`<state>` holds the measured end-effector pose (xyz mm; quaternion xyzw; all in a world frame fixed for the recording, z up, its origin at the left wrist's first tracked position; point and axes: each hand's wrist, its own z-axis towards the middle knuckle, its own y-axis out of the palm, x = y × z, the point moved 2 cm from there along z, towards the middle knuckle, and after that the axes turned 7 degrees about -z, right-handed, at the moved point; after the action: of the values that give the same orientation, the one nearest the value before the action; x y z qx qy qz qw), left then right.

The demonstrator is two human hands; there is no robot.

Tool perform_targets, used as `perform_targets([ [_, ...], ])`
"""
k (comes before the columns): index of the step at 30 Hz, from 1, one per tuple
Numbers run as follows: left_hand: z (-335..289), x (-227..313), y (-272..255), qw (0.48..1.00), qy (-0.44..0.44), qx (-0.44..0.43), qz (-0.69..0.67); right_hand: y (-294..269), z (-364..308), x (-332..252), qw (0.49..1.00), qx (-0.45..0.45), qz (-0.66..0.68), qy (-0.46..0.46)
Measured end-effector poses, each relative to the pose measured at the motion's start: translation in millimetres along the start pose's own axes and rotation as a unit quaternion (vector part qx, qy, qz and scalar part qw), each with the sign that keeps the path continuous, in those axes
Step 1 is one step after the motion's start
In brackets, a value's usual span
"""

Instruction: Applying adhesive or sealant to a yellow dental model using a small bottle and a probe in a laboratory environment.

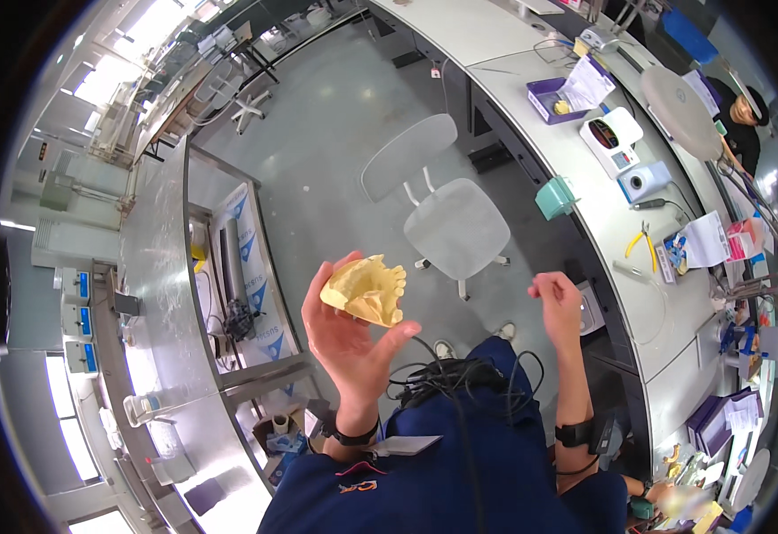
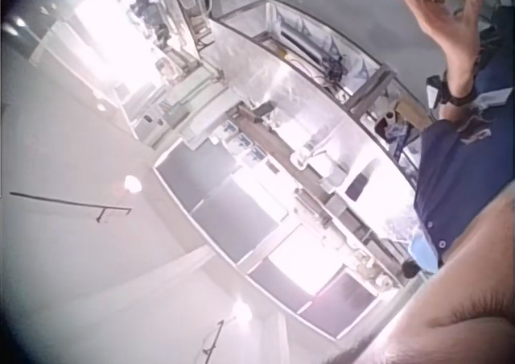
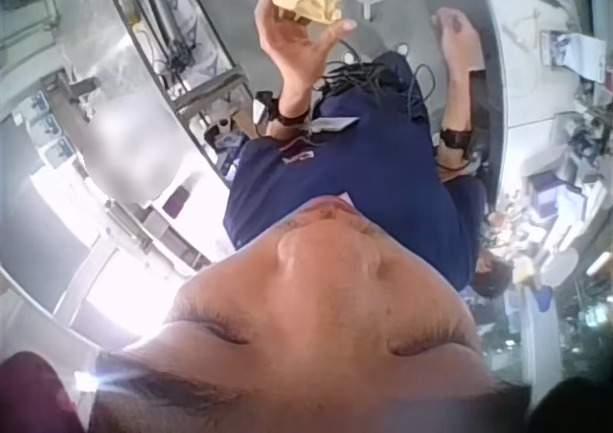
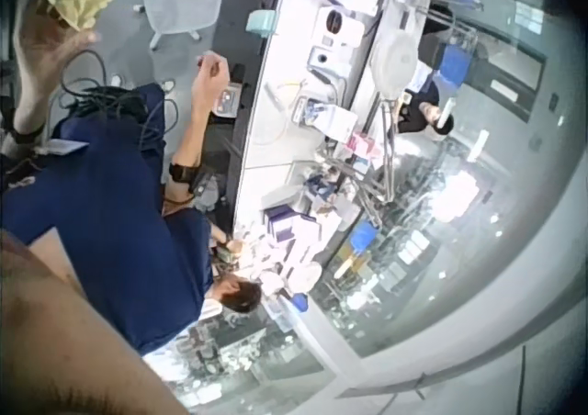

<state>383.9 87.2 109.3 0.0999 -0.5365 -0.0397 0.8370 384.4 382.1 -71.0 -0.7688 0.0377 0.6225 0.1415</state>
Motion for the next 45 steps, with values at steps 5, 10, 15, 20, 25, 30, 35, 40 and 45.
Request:
perform_targets([
  [5,4,3,-38,0.998,0.009,0.055,-0.008,61,18,-24,0.997,-0.047,-0.03,-0.056],
  [10,7,-9,-58,0.993,-0.035,0.11,0.008,95,31,-24,0.994,-0.096,-0.032,-0.051],
  [15,32,-43,-23,0.994,-0.048,0.092,0.018,105,30,-68,0.979,-0.183,0.064,-0.059],
  [20,54,-89,42,1.0,-0.008,0.004,-0.018,73,18,-171,0.976,-0.13,0.065,-0.164],
  [25,71,-111,86,0.994,0.041,-0.069,-0.08,65,37,-179,0.979,-0.058,0.066,-0.183],
  [30,88,-127,104,0.986,0.042,-0.118,-0.113,60,44,-181,0.978,0.025,0.109,-0.176],
  [35,116,-135,90,0.955,0.01,-0.229,-0.189,82,48,-175,0.968,0.15,0.04,-0.197],
  [40,143,-144,54,0.879,-0.171,-0.373,-0.242,104,49,-174,0.952,0.238,0.05,-0.187],
  [45,154,-167,28,0.802,-0.303,-0.378,-0.349,132,38,-165,0.947,0.279,0.073,-0.145],
])
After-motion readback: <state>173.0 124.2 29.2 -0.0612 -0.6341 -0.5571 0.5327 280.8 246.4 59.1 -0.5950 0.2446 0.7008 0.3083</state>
